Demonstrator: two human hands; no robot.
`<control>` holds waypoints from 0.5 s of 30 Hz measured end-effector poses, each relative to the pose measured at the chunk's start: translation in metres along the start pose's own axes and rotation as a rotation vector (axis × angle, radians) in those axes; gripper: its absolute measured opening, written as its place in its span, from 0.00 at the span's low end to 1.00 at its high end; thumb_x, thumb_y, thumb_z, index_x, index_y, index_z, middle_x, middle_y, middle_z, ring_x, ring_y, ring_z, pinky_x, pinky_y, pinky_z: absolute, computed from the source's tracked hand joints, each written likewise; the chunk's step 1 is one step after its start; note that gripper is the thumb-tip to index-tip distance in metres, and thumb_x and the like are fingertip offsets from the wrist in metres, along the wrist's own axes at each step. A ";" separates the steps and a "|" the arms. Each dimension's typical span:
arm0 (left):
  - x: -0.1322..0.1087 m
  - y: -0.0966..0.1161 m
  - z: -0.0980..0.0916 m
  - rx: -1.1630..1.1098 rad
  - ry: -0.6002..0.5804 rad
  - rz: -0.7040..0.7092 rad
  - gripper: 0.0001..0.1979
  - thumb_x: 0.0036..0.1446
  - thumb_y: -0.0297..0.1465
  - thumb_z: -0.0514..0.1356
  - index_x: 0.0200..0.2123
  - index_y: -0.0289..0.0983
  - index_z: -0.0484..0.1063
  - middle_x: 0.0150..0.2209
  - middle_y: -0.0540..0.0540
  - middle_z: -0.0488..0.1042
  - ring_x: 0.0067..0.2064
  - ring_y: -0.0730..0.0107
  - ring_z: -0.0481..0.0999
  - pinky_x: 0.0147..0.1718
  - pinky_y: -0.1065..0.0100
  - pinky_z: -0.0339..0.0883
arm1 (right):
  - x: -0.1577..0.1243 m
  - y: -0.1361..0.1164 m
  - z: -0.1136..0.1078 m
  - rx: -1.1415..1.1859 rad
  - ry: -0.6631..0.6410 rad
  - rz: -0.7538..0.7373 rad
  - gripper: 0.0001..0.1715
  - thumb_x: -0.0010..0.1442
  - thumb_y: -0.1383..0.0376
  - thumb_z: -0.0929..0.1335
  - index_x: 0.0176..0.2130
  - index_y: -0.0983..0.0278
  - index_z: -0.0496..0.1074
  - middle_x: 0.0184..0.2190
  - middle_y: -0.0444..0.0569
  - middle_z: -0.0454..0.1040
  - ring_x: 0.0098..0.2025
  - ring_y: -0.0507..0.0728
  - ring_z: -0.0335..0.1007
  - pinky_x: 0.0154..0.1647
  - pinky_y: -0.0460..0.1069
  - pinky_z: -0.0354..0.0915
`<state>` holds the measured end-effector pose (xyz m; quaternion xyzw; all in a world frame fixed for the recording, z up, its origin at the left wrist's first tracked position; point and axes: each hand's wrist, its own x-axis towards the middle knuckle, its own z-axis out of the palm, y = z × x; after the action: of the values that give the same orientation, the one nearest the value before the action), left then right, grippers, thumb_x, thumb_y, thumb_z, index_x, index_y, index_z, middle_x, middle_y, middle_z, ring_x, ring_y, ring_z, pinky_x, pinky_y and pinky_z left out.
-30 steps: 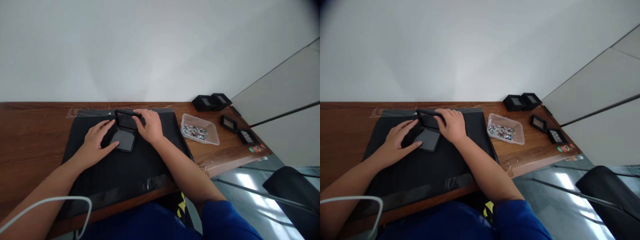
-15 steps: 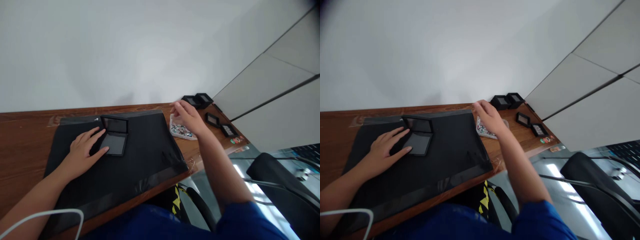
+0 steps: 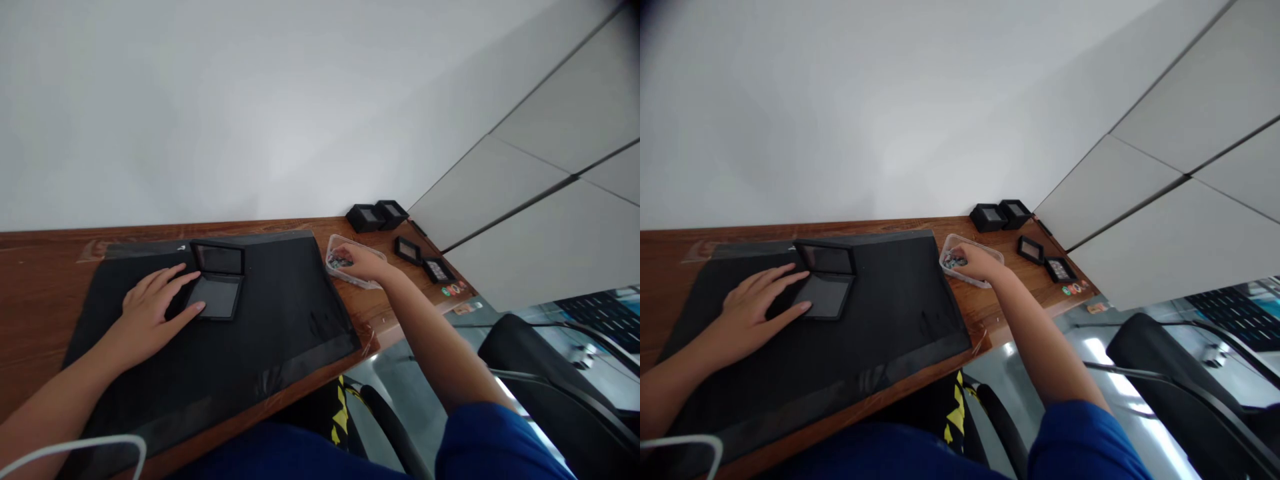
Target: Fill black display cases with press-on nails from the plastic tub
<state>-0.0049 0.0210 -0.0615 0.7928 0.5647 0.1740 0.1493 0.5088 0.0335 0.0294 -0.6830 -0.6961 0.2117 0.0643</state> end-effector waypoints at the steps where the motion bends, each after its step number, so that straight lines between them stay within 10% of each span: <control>1: 0.000 0.000 -0.001 0.000 -0.010 0.002 0.35 0.75 0.57 0.52 0.73 0.45 0.76 0.80 0.34 0.69 0.81 0.31 0.62 0.76 0.29 0.55 | 0.001 0.000 -0.001 -0.015 -0.010 0.005 0.25 0.61 0.68 0.81 0.57 0.60 0.83 0.59 0.56 0.88 0.61 0.65 0.86 0.64 0.56 0.77; 15: 0.000 0.002 -0.002 0.005 -0.022 0.013 0.36 0.76 0.56 0.51 0.74 0.43 0.75 0.80 0.33 0.68 0.82 0.32 0.61 0.77 0.30 0.54 | -0.006 -0.020 -0.011 -0.100 -0.064 0.007 0.04 0.68 0.64 0.77 0.40 0.61 0.81 0.37 0.51 0.86 0.39 0.60 0.80 0.39 0.50 0.66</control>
<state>-0.0040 0.0199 -0.0583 0.7987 0.5582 0.1648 0.1527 0.4952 0.0303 0.0482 -0.6806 -0.7051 0.1988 0.0069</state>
